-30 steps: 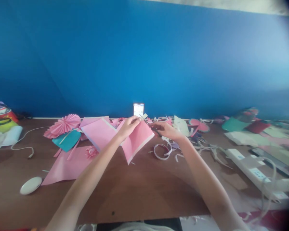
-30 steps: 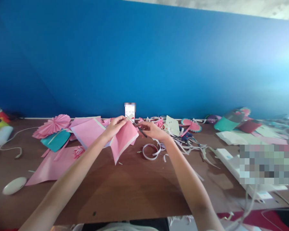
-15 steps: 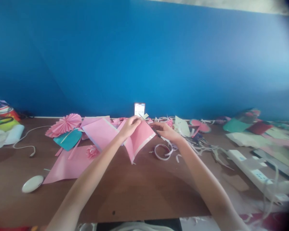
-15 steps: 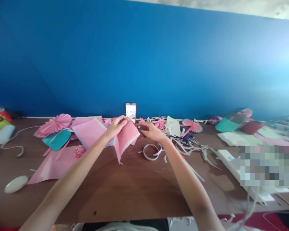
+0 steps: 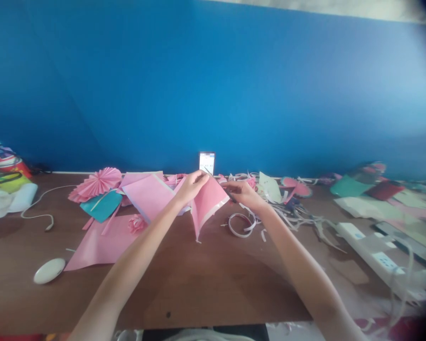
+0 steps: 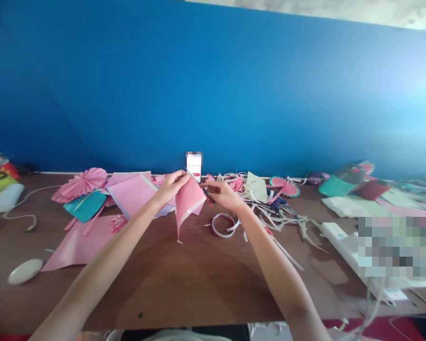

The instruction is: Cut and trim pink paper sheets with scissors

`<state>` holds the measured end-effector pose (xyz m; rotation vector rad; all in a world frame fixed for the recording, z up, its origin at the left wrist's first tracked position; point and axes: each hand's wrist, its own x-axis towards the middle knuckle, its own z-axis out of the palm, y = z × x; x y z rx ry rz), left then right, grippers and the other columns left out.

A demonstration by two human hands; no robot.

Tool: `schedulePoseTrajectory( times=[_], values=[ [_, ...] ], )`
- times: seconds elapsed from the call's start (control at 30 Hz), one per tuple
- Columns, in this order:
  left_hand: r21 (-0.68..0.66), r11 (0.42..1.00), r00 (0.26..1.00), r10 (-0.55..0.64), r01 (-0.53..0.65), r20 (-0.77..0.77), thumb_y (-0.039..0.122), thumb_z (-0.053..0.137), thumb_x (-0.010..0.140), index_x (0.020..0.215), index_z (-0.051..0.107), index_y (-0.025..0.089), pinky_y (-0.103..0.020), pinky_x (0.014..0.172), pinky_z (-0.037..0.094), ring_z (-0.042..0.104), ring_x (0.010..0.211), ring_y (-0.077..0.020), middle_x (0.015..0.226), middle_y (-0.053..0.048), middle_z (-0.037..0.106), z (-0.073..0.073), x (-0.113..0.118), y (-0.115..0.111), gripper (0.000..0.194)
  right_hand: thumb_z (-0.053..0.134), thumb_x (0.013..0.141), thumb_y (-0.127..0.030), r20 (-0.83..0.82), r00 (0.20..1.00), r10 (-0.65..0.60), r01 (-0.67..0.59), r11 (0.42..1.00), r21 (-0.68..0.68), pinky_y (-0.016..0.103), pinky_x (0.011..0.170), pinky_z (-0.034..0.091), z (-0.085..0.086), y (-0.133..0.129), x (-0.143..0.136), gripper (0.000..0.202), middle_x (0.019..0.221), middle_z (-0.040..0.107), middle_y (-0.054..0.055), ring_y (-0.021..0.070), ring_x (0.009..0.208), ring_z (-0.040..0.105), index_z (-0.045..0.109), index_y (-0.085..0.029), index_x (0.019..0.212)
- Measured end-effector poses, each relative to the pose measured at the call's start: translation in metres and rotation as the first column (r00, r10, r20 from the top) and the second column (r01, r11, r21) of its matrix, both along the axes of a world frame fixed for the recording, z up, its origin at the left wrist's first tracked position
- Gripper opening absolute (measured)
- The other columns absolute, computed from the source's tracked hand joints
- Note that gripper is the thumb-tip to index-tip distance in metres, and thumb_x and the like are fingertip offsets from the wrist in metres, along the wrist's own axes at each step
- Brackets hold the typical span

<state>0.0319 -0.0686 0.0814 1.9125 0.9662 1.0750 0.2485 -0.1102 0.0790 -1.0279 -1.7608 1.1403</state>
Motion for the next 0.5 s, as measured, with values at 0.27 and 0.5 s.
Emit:
schedulePoseTrajectory(
  times=[0.27, 0.5],
  values=[
    [0.048, 0.993, 0.993, 0.109, -0.107, -0.041, 0.053, 0.045, 0.089, 0.088, 0.057, 0.02, -0.027, 0.061, 0.034, 0.052, 0.067, -0.0161, 0.076, -0.002, 0.061, 0.001, -0.007, 0.004, 0.036, 0.066, 0.078, -0.04, -0.014, 0.947, -0.322, 0.32, 0.934, 0.16, 0.026, 0.053, 0.045, 0.005, 0.0, 0.001, 0.042, 0.075, 0.066, 0.004, 0.0155, 0.062, 0.058, 0.065, -0.015, 0.111],
    [0.047, 0.972, 0.972, 0.232, -0.231, -0.039, 0.048, 0.049, 0.087, 0.075, 0.047, 0.019, -0.025, 0.058, 0.032, 0.049, 0.064, -0.014, 0.068, 0.001, 0.054, -0.002, -0.004, 0.004, 0.032, 0.062, 0.081, -0.035, -0.006, 0.922, -0.387, 0.369, 0.875, 0.312, 0.028, 0.062, 0.047, 0.013, -0.016, -0.02, 0.039, 0.084, 0.065, 0.005, 0.0168, 0.074, 0.06, 0.062, -0.018, 0.116]
  ],
)
